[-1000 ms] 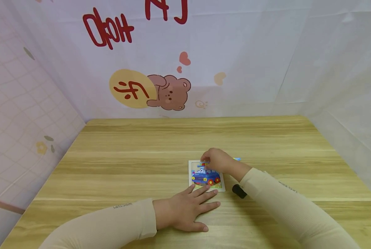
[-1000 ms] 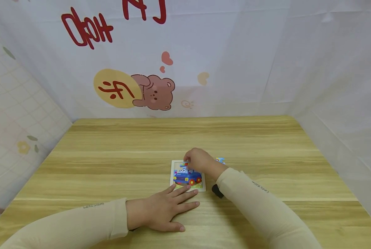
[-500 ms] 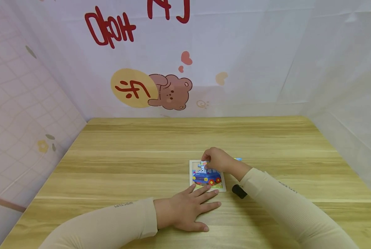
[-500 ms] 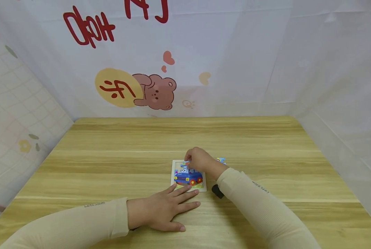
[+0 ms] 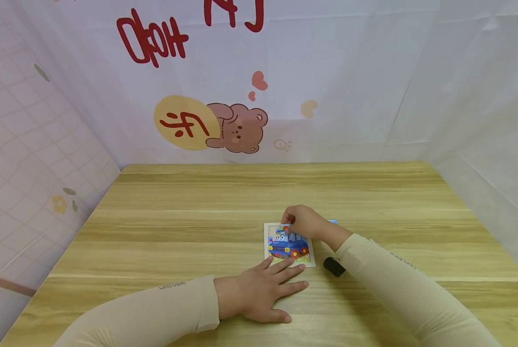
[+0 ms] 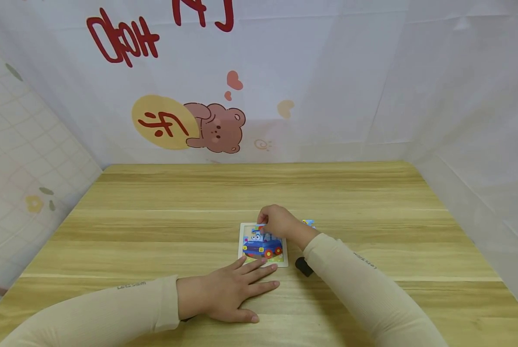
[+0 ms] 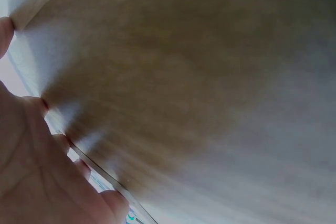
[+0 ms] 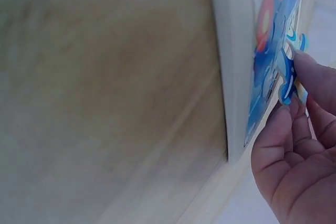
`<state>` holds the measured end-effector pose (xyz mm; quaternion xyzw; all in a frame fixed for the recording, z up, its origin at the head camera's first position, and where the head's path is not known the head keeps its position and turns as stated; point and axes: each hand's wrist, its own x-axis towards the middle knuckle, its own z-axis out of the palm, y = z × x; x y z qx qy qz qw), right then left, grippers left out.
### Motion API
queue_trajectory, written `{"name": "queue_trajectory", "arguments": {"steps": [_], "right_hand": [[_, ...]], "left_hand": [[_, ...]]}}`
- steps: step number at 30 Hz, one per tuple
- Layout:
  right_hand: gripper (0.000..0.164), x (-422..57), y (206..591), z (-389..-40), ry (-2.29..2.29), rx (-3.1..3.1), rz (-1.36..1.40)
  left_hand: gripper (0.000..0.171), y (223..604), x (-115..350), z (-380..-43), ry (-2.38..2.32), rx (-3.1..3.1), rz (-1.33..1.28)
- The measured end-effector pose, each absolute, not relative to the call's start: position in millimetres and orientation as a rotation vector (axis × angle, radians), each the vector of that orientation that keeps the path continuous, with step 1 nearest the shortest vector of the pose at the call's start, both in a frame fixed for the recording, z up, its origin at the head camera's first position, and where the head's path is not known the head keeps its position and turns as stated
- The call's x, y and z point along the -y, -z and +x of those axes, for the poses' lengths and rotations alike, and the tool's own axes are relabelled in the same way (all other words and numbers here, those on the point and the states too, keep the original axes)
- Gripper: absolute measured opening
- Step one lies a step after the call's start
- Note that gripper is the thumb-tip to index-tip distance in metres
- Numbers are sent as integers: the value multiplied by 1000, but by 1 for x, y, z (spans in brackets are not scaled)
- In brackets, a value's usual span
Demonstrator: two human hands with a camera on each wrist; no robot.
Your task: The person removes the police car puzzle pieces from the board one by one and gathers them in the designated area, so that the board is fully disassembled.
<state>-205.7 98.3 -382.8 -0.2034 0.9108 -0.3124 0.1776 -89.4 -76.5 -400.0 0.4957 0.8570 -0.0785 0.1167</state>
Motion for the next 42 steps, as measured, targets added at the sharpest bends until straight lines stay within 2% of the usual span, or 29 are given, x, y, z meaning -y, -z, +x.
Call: {"name": "queue_trajectory", "arguments": {"steps": [20, 27, 38, 42], "right_hand": [[13, -95, 380, -204, 770, -2573, -685], [9, -93, 381, -203, 647, -2603, -707], [3, -95, 376, -205, 694, -2583, -696], [11, -103, 374, -209, 806, -2611, -630]], "left_hand": [[68, 400, 77, -90, 193, -2498, 1465], [69, 399, 78, -90, 199, -2496, 1469], [69, 398, 79, -91, 199, -2497, 1477], [69, 397, 78, -91, 198, -2492, 1473]]}}
